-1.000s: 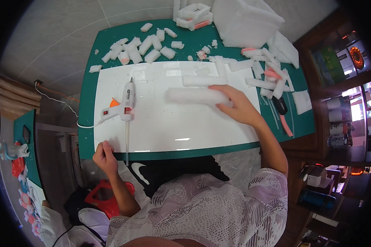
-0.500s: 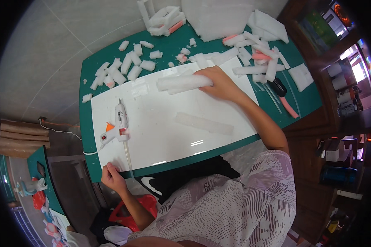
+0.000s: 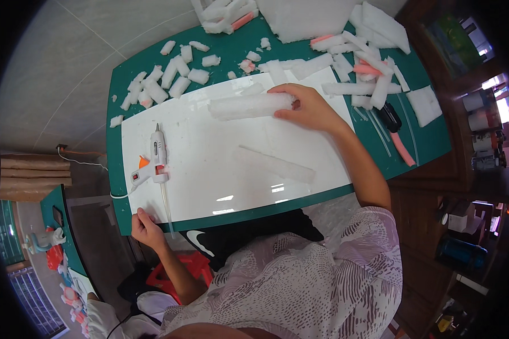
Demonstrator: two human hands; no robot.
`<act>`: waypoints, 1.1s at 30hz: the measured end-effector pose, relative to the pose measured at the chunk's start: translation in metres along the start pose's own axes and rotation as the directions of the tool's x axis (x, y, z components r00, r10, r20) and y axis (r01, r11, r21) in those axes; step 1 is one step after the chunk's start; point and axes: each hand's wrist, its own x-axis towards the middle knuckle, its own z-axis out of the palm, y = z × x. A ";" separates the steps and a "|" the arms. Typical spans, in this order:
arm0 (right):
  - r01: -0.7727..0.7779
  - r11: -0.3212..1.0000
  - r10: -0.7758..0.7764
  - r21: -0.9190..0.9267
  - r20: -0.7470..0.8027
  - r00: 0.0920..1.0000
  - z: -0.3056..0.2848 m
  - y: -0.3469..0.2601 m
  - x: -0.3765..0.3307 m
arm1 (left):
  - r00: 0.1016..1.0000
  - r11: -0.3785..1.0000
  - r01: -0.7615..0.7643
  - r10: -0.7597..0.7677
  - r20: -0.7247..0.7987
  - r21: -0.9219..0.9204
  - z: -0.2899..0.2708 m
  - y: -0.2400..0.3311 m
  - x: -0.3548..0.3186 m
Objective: The person applies hot glue to foam pieces using a glue gun and joins the foam pieces together by hand to assemble a rectangular foam frame.
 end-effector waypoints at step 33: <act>-0.184 0.273 -0.265 -0.944 -0.257 0.929 -0.101 -0.020 -0.006 | 0.991 0.992 -0.123 0.125 -0.047 0.042 -0.005 -0.005 -0.002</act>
